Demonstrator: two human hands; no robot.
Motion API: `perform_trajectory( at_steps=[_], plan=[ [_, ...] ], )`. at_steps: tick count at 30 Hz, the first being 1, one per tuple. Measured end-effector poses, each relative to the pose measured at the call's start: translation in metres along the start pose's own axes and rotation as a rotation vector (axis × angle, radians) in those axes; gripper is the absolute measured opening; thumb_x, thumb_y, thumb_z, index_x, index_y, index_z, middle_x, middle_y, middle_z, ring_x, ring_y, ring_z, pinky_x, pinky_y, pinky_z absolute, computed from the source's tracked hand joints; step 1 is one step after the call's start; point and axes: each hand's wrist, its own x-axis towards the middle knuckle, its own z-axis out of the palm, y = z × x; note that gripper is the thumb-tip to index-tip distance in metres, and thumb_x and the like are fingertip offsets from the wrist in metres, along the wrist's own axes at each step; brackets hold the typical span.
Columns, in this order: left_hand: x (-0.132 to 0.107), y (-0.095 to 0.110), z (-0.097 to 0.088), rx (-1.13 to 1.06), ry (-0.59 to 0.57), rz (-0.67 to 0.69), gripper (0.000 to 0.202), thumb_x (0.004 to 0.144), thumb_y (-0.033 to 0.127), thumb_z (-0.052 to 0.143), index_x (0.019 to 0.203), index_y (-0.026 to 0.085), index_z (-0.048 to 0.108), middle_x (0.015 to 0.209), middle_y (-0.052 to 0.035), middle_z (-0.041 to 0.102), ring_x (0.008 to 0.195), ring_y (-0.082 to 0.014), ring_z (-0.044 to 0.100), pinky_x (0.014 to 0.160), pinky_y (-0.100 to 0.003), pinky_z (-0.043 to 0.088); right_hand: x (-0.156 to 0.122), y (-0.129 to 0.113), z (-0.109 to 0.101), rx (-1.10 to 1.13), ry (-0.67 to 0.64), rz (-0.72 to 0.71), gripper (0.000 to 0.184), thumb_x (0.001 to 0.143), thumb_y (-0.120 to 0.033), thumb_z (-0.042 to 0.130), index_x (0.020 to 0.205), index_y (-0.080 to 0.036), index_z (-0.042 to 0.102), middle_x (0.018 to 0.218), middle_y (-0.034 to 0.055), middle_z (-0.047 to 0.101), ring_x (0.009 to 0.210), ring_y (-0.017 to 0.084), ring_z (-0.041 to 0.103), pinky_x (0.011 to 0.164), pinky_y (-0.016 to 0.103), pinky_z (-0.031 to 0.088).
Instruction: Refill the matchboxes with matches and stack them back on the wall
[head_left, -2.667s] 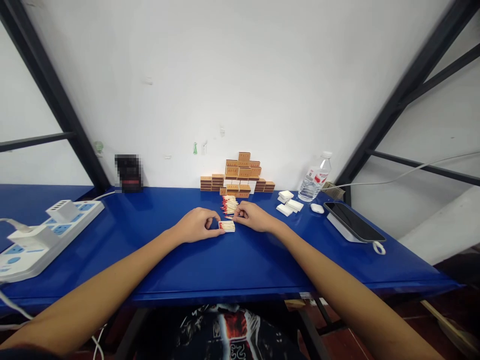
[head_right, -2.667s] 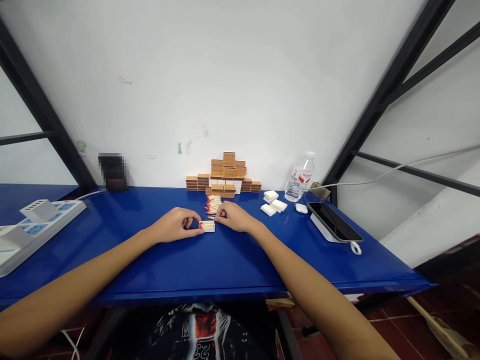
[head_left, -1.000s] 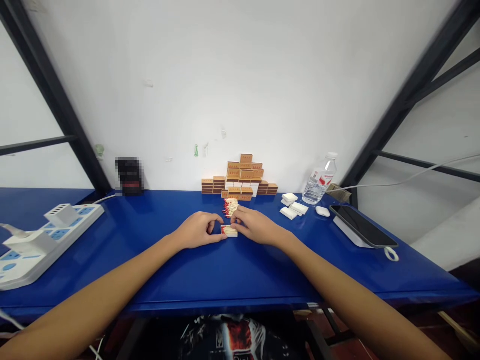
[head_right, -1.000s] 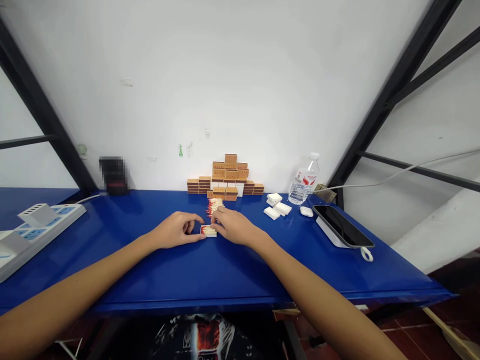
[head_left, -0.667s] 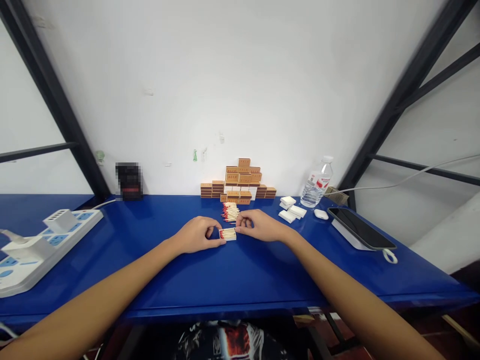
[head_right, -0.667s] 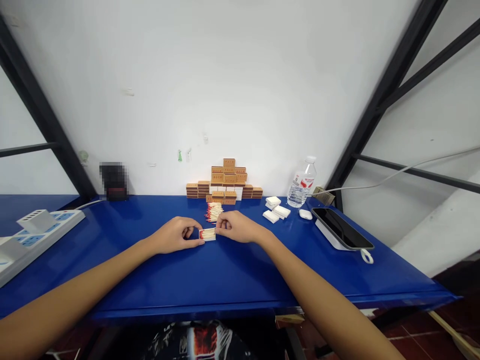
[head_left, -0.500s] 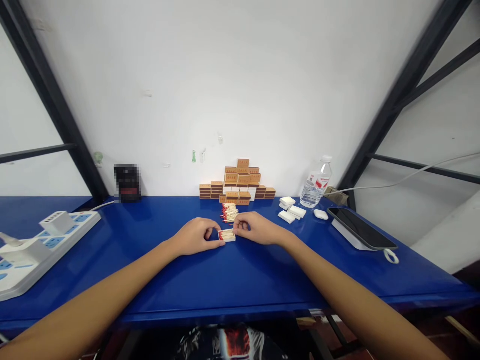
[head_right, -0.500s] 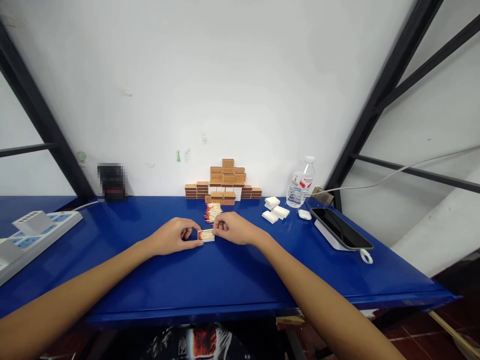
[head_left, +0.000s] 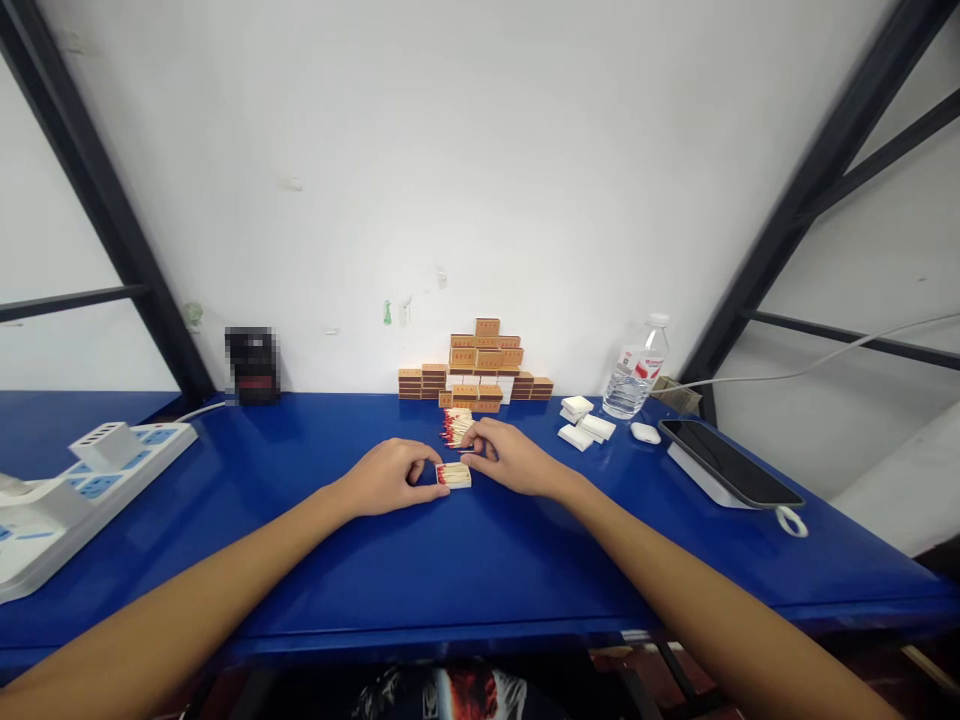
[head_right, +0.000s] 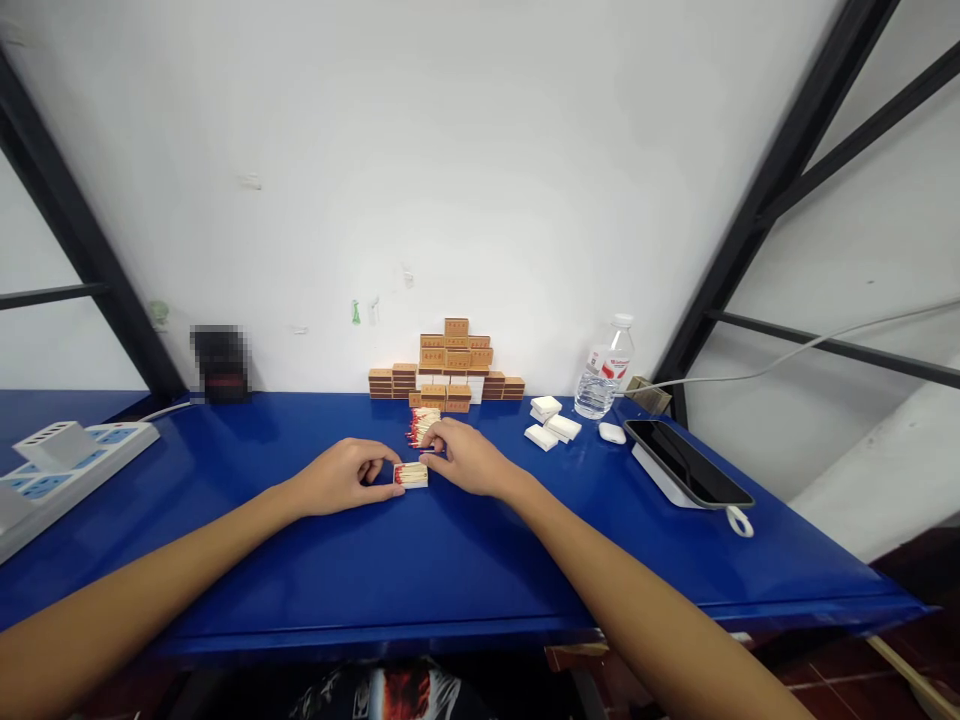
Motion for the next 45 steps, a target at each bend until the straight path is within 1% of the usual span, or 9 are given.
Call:
perform_trajectory(
  at_steps=[4,11,16,23,26,28,32,36,45],
  plan=[
    [0.000,0.000,0.000,0.018,-0.003,0.000,0.040,0.087,0.057,0.071,0.105,0.022,0.075,0.064,0.0033,0.059,0.058,-0.0138,0.053,0.056,-0.026,0.034,0.000,0.000,0.000,0.002,-0.050,0.002,0.010,0.095,-0.024,0.066,0.088,-0.017,0.067,0.089,0.0037,0.063,0.078,0.015,0.057,0.071,0.026,0.043],
    [0.000,-0.004,0.001,0.060,-0.014,0.028,0.042,0.090,0.059,0.068,0.108,0.022,0.074,0.064,0.0037,0.055,0.057,-0.0134,0.048,0.057,-0.027,0.033,0.000,0.001,0.004,0.041,-0.071,-0.022,0.010,0.099,-0.023,0.061,0.092,-0.017,0.065,0.093,0.0044,0.062,0.081,0.016,0.058,0.073,0.027,0.045],
    [-0.001,-0.005,0.003,0.079,-0.014,0.013,0.043,0.090,0.059,0.067,0.110,0.022,0.073,0.066,0.0030,0.056,0.059,-0.0144,0.050,0.056,-0.027,0.031,-0.001,-0.001,0.010,0.026,-0.082,-0.051,0.008,0.097,-0.021,0.062,0.090,-0.018,0.065,0.089,0.0031,0.062,0.082,0.016,0.056,0.073,0.027,0.044],
    [0.000,-0.003,0.000,0.074,-0.031,0.001,0.042,0.090,0.058,0.067,0.111,0.022,0.074,0.066,0.0033,0.056,0.058,-0.0141,0.050,0.057,-0.026,0.032,0.002,0.005,-0.005,-0.007,0.016,-0.009,0.009,0.096,-0.022,0.064,0.089,-0.018,0.067,0.087,0.0023,0.061,0.074,0.014,0.055,0.069,0.026,0.042],
    [0.000,-0.004,-0.001,0.087,-0.023,0.016,0.041,0.091,0.058,0.067,0.111,0.022,0.074,0.067,0.0032,0.057,0.059,-0.0143,0.050,0.057,-0.026,0.033,0.002,0.014,-0.009,-0.054,0.068,0.029,0.003,0.095,-0.020,0.065,0.095,-0.018,0.068,0.085,0.0012,0.061,0.073,0.014,0.054,0.069,0.026,0.041],
    [-0.001,-0.004,-0.001,0.098,-0.018,0.023,0.041,0.091,0.058,0.067,0.111,0.023,0.074,0.067,0.0029,0.057,0.059,-0.0146,0.051,0.057,-0.027,0.033,0.003,0.021,-0.009,-0.068,0.070,0.031,0.007,0.094,-0.019,0.066,0.101,-0.019,0.068,0.086,0.0009,0.060,0.074,0.014,0.054,0.071,0.027,0.041],
    [-0.001,-0.003,-0.001,0.112,-0.023,0.026,0.041,0.091,0.057,0.066,0.112,0.023,0.073,0.068,0.0025,0.058,0.061,-0.0150,0.052,0.057,-0.027,0.033,0.003,0.028,-0.002,-0.062,0.032,0.035,0.008,0.095,-0.022,0.067,0.102,-0.019,0.069,0.090,0.0017,0.059,0.074,0.014,0.054,0.073,0.027,0.042],
    [-0.002,-0.002,-0.002,0.109,-0.030,0.025,0.042,0.091,0.058,0.067,0.113,0.023,0.073,0.070,0.0024,0.059,0.061,-0.0149,0.052,0.058,-0.027,0.034,0.005,0.029,0.003,-0.058,0.015,0.040,0.006,0.093,-0.024,0.070,0.094,-0.018,0.069,0.092,0.0028,0.059,0.077,0.014,0.054,0.072,0.026,0.042],
    [-0.002,0.000,-0.002,0.103,-0.023,0.053,0.041,0.090,0.057,0.067,0.110,0.022,0.074,0.070,0.0016,0.060,0.064,-0.0157,0.055,0.058,-0.027,0.034,0.001,0.028,-0.004,-0.177,-0.110,0.084,0.013,0.101,-0.024,0.061,0.090,-0.017,0.063,0.096,0.0056,0.061,0.080,0.016,0.058,0.074,0.026,0.043]
  ],
)
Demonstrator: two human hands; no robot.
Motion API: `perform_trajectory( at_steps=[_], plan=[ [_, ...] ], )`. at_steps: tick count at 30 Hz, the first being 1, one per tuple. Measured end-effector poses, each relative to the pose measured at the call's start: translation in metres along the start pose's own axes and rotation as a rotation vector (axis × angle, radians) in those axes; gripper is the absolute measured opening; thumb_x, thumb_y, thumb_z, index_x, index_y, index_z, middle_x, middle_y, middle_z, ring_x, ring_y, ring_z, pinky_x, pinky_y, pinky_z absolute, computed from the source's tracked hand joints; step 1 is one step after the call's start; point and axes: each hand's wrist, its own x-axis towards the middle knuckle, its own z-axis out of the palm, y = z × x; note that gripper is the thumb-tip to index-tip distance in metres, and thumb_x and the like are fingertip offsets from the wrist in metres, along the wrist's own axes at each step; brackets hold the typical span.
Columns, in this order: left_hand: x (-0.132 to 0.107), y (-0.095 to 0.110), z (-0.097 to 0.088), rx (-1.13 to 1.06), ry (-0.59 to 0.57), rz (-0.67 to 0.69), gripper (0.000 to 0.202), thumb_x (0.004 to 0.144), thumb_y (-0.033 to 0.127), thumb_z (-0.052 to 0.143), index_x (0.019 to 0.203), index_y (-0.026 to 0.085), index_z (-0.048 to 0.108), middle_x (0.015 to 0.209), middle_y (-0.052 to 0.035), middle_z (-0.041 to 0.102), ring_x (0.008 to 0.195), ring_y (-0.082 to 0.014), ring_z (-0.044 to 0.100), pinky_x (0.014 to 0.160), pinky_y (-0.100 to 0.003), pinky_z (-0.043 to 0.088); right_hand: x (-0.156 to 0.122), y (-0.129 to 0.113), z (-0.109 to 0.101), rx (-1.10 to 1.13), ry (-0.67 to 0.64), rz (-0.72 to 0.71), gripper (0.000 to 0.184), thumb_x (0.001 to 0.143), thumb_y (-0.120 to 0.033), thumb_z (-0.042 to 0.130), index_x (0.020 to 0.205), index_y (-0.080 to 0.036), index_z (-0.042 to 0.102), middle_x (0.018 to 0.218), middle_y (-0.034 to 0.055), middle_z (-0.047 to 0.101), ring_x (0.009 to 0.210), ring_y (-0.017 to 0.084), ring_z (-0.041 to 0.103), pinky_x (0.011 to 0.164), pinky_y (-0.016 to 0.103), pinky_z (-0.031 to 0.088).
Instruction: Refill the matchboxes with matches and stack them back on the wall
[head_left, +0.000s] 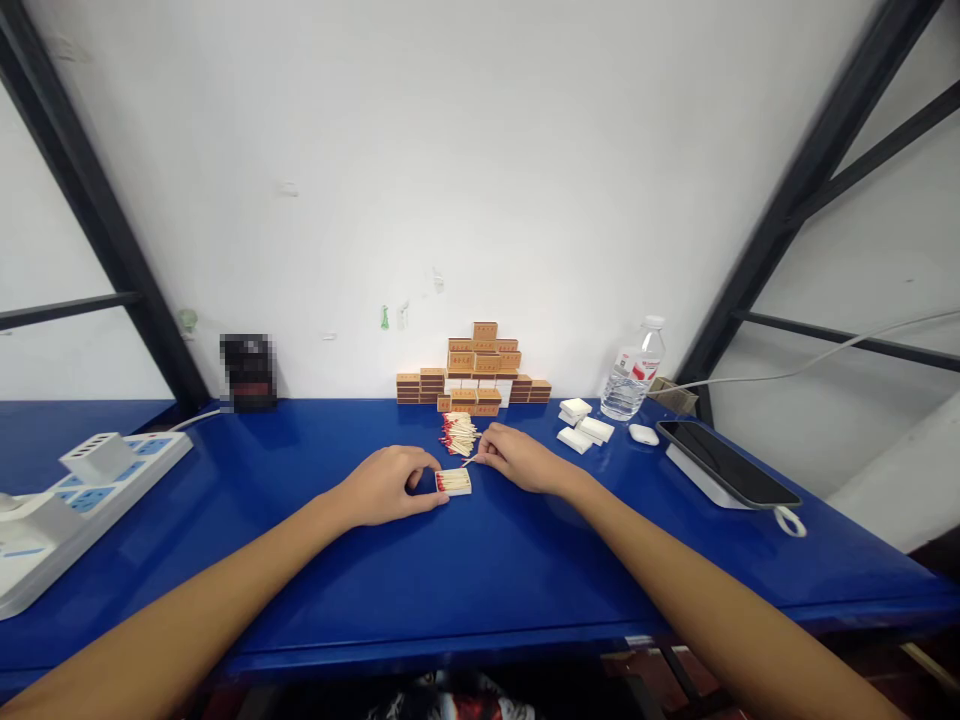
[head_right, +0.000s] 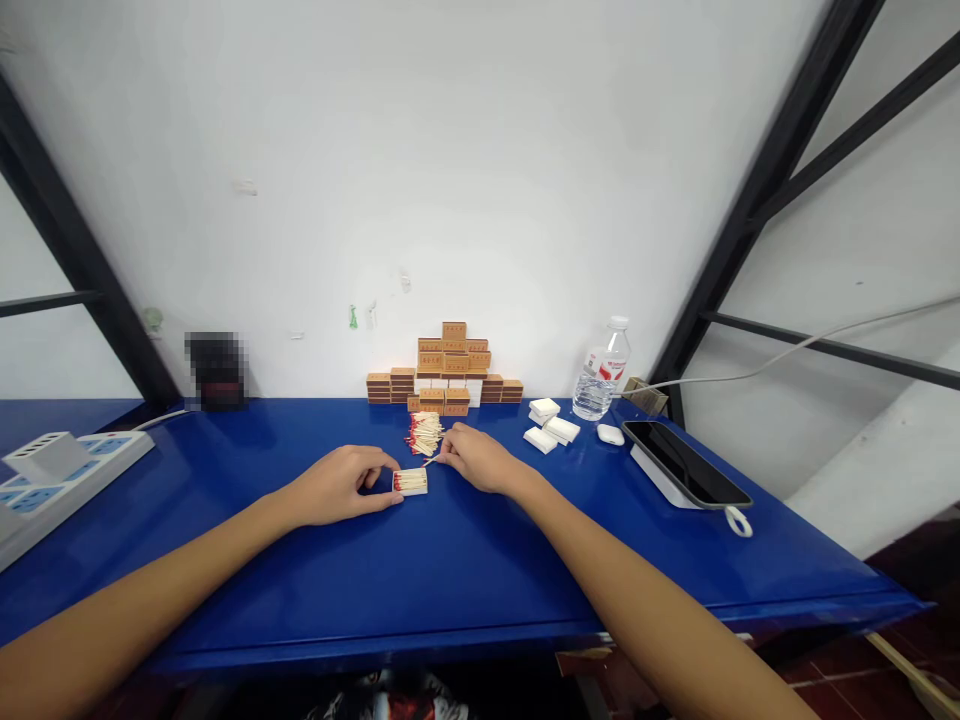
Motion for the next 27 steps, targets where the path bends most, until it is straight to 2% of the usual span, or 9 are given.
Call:
perform_trajectory(
  at_steps=[5,9,13,17,22,27],
  plan=[
    [0.001,0.002,-0.002,-0.009,0.004,0.003,0.040,0.091,0.057,0.066,0.106,0.021,0.074,0.068,0.0016,0.059,0.064,-0.0155,0.055,0.058,-0.028,0.036,-0.008,0.002,-0.017,-0.178,-0.029,0.075,0.014,0.103,-0.024,0.057,0.092,-0.017,0.062,0.102,0.0090,0.063,0.084,0.019,0.061,0.073,0.028,0.042],
    [0.001,0.003,-0.002,-0.007,0.008,-0.020,0.043,0.091,0.060,0.066,0.107,0.021,0.074,0.068,0.0015,0.059,0.063,-0.0154,0.054,0.058,-0.028,0.036,-0.013,0.003,-0.032,-0.277,0.039,0.151,0.013,0.104,-0.024,0.055,0.096,-0.017,0.063,0.105,0.0105,0.063,0.081,0.020,0.062,0.070,0.029,0.040],
    [0.001,0.002,-0.001,-0.010,0.011,-0.022,0.042,0.091,0.059,0.066,0.107,0.021,0.074,0.068,0.0015,0.059,0.062,-0.0152,0.054,0.058,-0.027,0.035,-0.013,-0.006,-0.032,-0.129,0.151,0.060,0.010,0.102,-0.021,0.056,0.094,-0.019,0.061,0.103,0.0074,0.062,0.085,0.019,0.061,0.075,0.028,0.043],
    [0.001,0.000,0.000,-0.008,0.007,-0.023,0.041,0.091,0.057,0.067,0.109,0.022,0.074,0.068,0.0021,0.059,0.062,-0.0148,0.053,0.059,-0.027,0.036,-0.010,-0.020,-0.020,0.050,0.186,-0.062,0.009,0.102,-0.021,0.057,0.094,-0.019,0.059,0.098,0.0049,0.061,0.083,0.017,0.058,0.076,0.028,0.044],
    [0.001,-0.002,0.001,-0.005,0.019,-0.006,0.042,0.091,0.057,0.066,0.111,0.021,0.074,0.067,0.0020,0.058,0.061,-0.0148,0.053,0.059,-0.028,0.036,-0.009,-0.031,-0.007,0.150,0.095,-0.142,0.010,0.102,-0.023,0.058,0.093,-0.019,0.059,0.097,0.0042,0.059,0.082,0.016,0.057,0.075,0.028,0.044],
    [0.000,-0.001,0.000,-0.007,0.015,-0.015,0.042,0.091,0.058,0.066,0.108,0.021,0.075,0.067,0.0016,0.058,0.061,-0.0155,0.053,0.058,-0.028,0.036,-0.011,-0.038,-0.004,0.147,-0.030,-0.158,0.011,0.100,-0.022,0.059,0.090,-0.019,0.061,0.093,0.0042,0.062,0.082,0.017,0.056,0.073,0.028,0.044]
  ],
)
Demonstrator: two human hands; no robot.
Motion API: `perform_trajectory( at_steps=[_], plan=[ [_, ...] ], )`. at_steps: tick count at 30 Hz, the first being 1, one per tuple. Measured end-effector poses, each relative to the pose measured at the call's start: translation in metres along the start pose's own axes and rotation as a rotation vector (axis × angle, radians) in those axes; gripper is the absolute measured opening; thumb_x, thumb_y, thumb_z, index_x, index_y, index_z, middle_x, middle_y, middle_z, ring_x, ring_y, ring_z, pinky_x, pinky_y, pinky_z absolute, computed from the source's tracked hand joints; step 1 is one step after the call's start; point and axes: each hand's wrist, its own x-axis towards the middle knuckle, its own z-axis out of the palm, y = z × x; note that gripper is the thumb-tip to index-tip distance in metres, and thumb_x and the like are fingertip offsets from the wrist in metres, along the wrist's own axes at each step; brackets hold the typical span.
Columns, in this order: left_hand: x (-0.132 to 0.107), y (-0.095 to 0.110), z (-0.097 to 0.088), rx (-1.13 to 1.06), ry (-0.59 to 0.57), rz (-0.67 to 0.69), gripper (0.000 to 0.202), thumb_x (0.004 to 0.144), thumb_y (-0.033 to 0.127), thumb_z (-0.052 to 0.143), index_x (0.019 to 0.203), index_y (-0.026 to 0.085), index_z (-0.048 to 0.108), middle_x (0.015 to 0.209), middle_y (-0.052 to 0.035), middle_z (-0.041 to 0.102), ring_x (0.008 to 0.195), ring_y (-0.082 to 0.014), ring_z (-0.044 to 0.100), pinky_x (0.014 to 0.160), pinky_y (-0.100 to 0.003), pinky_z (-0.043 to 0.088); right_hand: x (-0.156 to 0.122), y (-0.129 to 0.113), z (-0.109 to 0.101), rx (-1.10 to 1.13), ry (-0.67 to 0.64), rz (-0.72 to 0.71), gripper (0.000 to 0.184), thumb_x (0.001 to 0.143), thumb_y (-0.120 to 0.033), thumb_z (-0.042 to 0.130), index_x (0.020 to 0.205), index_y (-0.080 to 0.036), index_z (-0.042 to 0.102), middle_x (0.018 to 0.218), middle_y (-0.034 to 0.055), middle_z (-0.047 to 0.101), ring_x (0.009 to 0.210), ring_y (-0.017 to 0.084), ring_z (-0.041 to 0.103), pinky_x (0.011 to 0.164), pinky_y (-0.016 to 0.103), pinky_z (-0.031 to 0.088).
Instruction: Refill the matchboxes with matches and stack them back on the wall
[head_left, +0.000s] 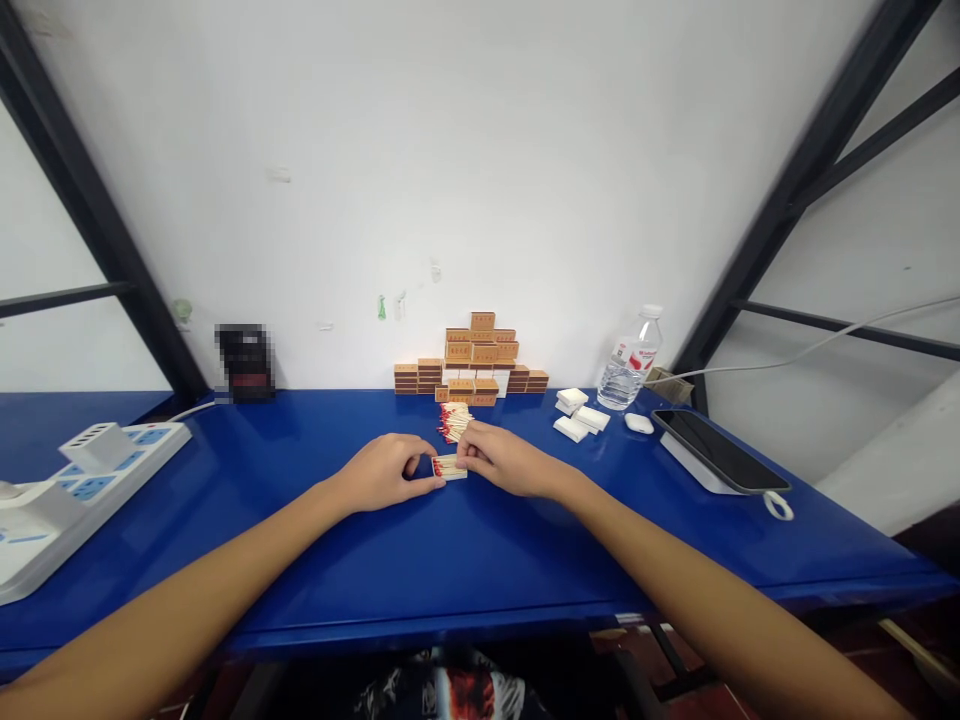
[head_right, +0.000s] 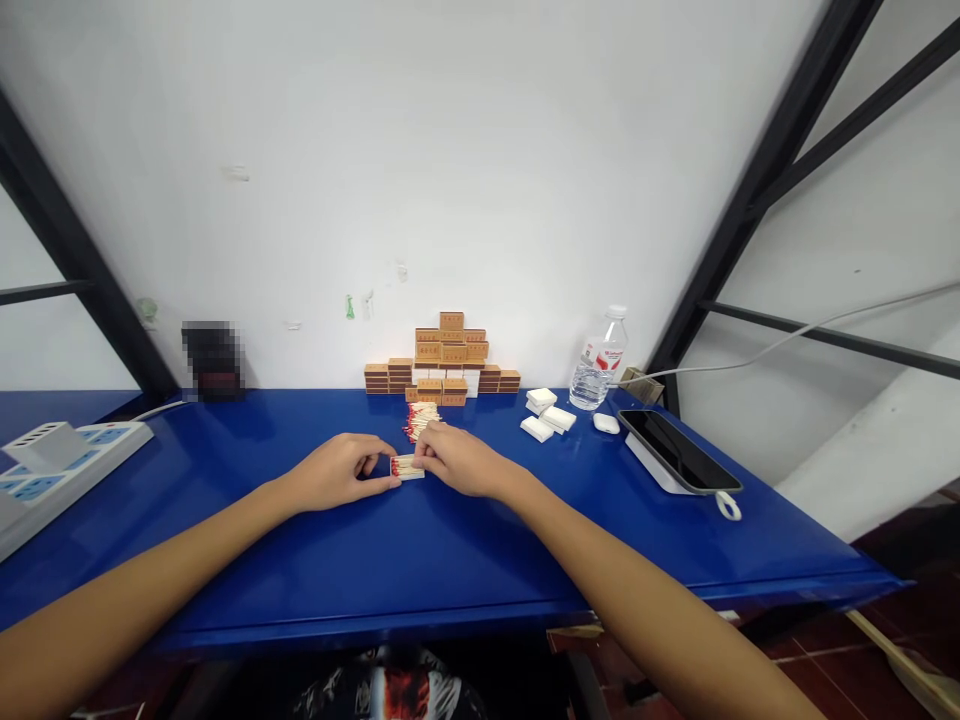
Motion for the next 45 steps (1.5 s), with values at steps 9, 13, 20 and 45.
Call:
perform_trajectory(
  at_steps=[9,13,20,45],
  plan=[
    [0.000,0.001,-0.001,0.000,-0.003,0.010,0.041,0.092,0.057,0.066,0.107,0.021,0.074,0.068,0.0015,0.060,0.062,-0.0152,0.054,0.060,-0.027,0.037,0.000,-0.004,-0.002,-0.010,-0.018,-0.009,0.007,0.096,-0.021,0.065,0.089,-0.019,0.067,0.088,0.0038,0.064,0.080,0.017,0.058,0.070,0.027,0.043],
    [0.000,0.001,-0.001,0.011,-0.004,0.016,0.041,0.092,0.057,0.065,0.107,0.021,0.074,0.067,0.0016,0.059,0.062,-0.0152,0.053,0.059,-0.027,0.036,0.001,-0.003,-0.003,-0.007,-0.005,-0.037,0.010,0.096,-0.024,0.065,0.090,-0.019,0.070,0.088,0.0038,0.065,0.078,0.016,0.058,0.069,0.026,0.043],
    [0.000,0.001,-0.002,0.022,-0.014,-0.007,0.044,0.092,0.060,0.064,0.109,0.021,0.074,0.068,0.0011,0.059,0.063,-0.0160,0.054,0.058,-0.028,0.034,-0.014,0.043,-0.064,-0.385,0.267,0.289,0.015,0.097,-0.028,0.063,0.091,-0.017,0.071,0.089,0.0078,0.071,0.079,0.019,0.061,0.069,0.028,0.040],
    [-0.001,0.001,-0.002,0.005,0.041,-0.044,0.045,0.092,0.060,0.062,0.111,0.021,0.074,0.067,0.0010,0.058,0.061,-0.0158,0.054,0.056,-0.028,0.033,0.047,0.143,-0.095,-0.030,0.535,0.905,0.033,0.084,-0.042,0.072,0.069,-0.014,0.068,0.050,0.0013,0.056,0.054,0.016,0.055,0.053,0.025,0.040]
  ],
)
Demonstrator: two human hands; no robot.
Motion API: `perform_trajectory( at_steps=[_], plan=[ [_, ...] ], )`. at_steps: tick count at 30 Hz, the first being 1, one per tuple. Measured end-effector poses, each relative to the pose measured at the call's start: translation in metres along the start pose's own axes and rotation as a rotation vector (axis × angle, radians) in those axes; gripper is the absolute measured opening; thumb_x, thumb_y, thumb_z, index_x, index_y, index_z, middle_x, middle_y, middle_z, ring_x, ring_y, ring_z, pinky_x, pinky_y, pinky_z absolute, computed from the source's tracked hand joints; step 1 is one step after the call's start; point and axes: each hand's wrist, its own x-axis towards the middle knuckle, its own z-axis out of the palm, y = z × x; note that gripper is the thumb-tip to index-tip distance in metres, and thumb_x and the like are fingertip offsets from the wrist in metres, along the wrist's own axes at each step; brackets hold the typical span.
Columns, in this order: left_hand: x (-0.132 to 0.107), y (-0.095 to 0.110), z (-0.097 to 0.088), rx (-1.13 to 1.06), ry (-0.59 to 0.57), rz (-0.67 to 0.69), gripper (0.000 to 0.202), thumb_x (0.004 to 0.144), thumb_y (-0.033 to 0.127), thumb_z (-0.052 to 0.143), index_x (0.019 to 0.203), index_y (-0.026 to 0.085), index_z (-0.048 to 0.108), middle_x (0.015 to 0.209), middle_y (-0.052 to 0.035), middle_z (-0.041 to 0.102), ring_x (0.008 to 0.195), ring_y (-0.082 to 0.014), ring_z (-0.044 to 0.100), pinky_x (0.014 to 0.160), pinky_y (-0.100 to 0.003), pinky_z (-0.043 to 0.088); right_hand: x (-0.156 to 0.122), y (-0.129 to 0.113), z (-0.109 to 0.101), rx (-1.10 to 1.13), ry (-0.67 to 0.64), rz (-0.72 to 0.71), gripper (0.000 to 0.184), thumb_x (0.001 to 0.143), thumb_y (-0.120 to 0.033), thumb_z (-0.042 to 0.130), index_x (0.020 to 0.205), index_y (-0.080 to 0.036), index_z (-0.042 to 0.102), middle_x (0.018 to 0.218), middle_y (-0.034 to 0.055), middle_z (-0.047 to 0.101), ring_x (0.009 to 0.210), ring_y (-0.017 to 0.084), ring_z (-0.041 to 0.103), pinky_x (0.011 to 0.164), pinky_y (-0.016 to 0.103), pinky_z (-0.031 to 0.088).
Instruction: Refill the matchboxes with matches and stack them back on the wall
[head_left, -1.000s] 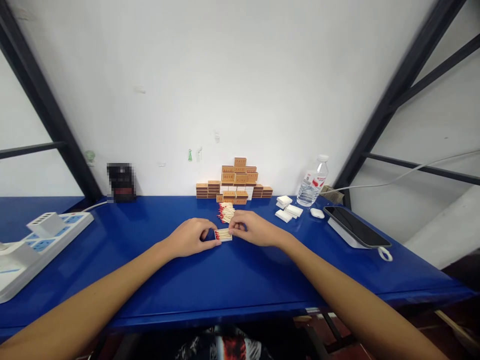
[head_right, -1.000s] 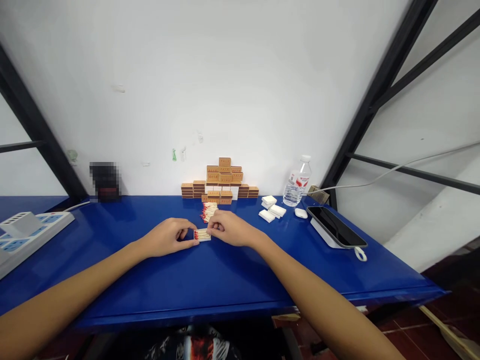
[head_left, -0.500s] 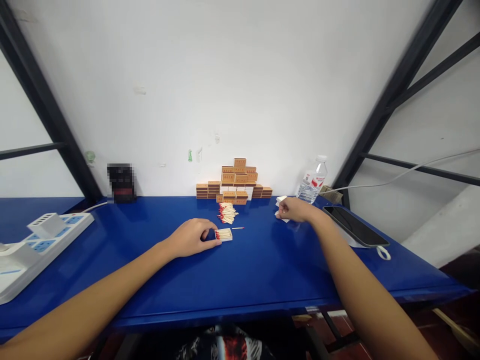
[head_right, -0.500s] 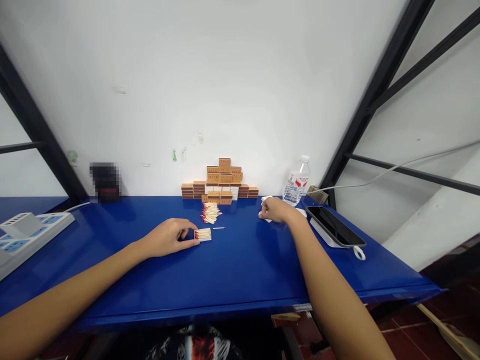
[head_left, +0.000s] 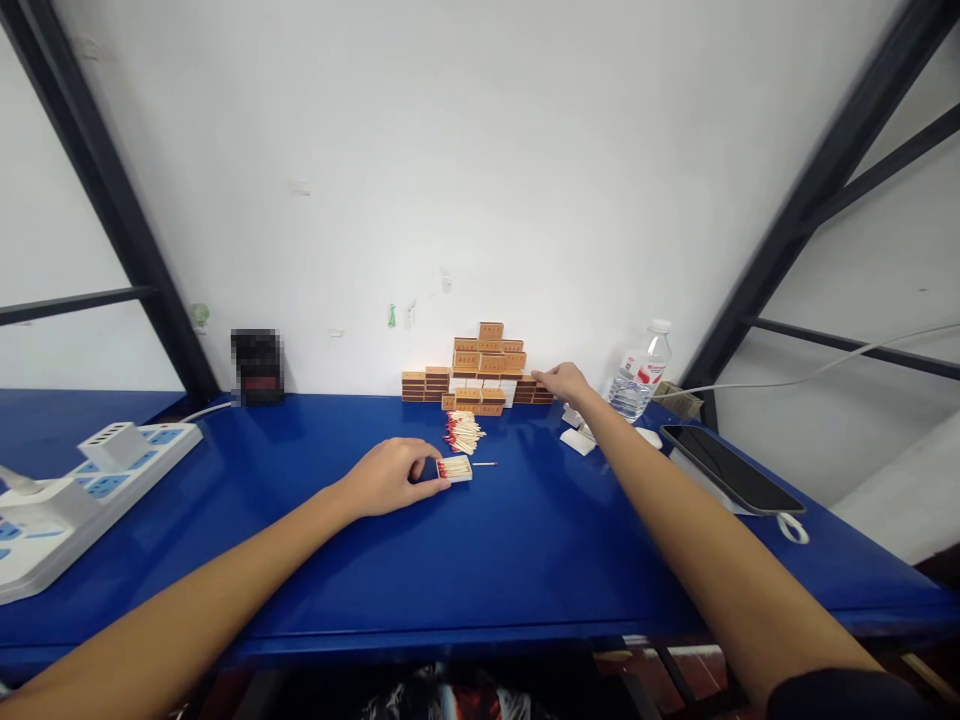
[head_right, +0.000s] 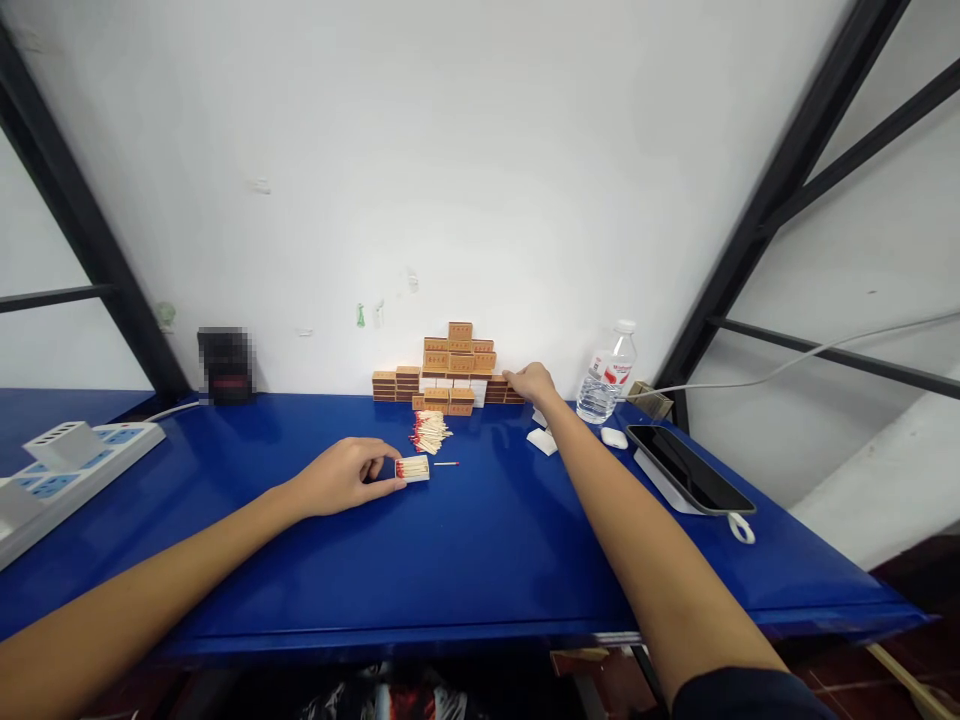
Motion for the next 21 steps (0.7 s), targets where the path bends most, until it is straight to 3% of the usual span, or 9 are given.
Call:
perform_trajectory(
  at_steps=[3,6,9,11,13,16,17,21],
  plan=[
    [0.001,-0.003,0.001,0.037,0.052,-0.027,0.043,0.093,0.059,0.061,0.110,0.021,0.074,0.068,0.0010,0.059,0.060,-0.0153,0.053,0.056,-0.028,0.033,0.000,-0.002,0.000,-0.006,0.016,0.015,0.029,0.080,-0.039,0.076,0.067,-0.015,0.067,0.053,0.0024,0.058,0.057,0.017,0.057,0.055,0.026,0.040],
    [0.002,-0.006,0.001,0.065,0.135,-0.075,0.043,0.094,0.059,0.060,0.106,0.021,0.074,0.071,-0.0002,0.063,0.062,-0.0157,0.056,0.057,-0.027,0.035,-0.003,0.002,-0.015,-0.008,0.058,0.029,0.025,0.084,-0.034,0.070,0.069,-0.015,0.068,0.061,0.0052,0.063,0.062,0.018,0.059,0.058,0.027,0.041],
    [0.004,-0.009,-0.001,0.057,0.224,-0.142,0.044,0.094,0.058,0.061,0.112,0.021,0.073,0.075,-0.0012,0.068,0.066,-0.0173,0.061,0.059,-0.027,0.038,-0.018,0.008,-0.031,-0.010,0.189,0.022,0.021,0.087,-0.032,0.065,0.075,-0.015,0.069,0.074,0.0086,0.069,0.073,0.021,0.062,0.065,0.028,0.043],
    [0.004,-0.010,-0.001,0.039,0.258,-0.178,0.043,0.094,0.057,0.062,0.115,0.021,0.073,0.078,-0.0014,0.071,0.069,-0.0181,0.064,0.061,-0.028,0.041,-0.039,0.009,-0.034,0.059,0.272,-0.058,0.022,0.087,-0.035,0.065,0.076,-0.016,0.068,0.077,0.0090,0.069,0.073,0.020,0.061,0.064,0.027,0.044],
    [0.005,-0.010,-0.001,0.016,0.262,-0.188,0.041,0.094,0.055,0.063,0.116,0.022,0.073,0.080,-0.0014,0.073,0.071,-0.0184,0.066,0.063,-0.028,0.043,-0.068,0.004,-0.025,0.239,0.155,-0.179,0.027,0.089,-0.042,0.064,0.078,-0.017,0.066,0.073,0.0064,0.066,0.064,0.017,0.058,0.058,0.026,0.042],
    [0.005,-0.008,-0.002,-0.014,0.235,-0.171,0.039,0.095,0.053,0.063,0.118,0.023,0.074,0.084,-0.0013,0.076,0.074,-0.0189,0.068,0.064,-0.028,0.045,-0.111,-0.013,-0.001,0.465,-0.271,-0.290,0.043,0.086,-0.062,0.064,0.082,-0.020,0.061,0.062,-0.0001,0.058,0.050,0.013,0.049,0.046,0.024,0.036],
    [0.005,-0.007,-0.002,-0.020,0.226,-0.167,0.039,0.095,0.053,0.063,0.119,0.024,0.074,0.085,-0.0014,0.076,0.075,-0.0192,0.068,0.066,-0.028,0.046,-0.122,-0.020,0.008,0.490,-0.353,-0.320,0.046,0.085,-0.066,0.065,0.081,-0.020,0.060,0.061,-0.0014,0.056,0.048,0.012,0.047,0.044,0.024,0.035],
    [0.005,-0.008,-0.001,0.001,0.230,-0.150,0.037,0.096,0.051,0.064,0.119,0.023,0.073,0.092,-0.0026,0.077,0.081,-0.0215,0.068,0.072,-0.030,0.048,-0.142,-0.039,0.029,0.530,-0.458,-0.459,0.052,0.083,-0.071,0.065,0.077,-0.019,0.058,0.063,-0.0019,0.056,0.054,0.011,0.050,0.051,0.023,0.037]
  ],
)
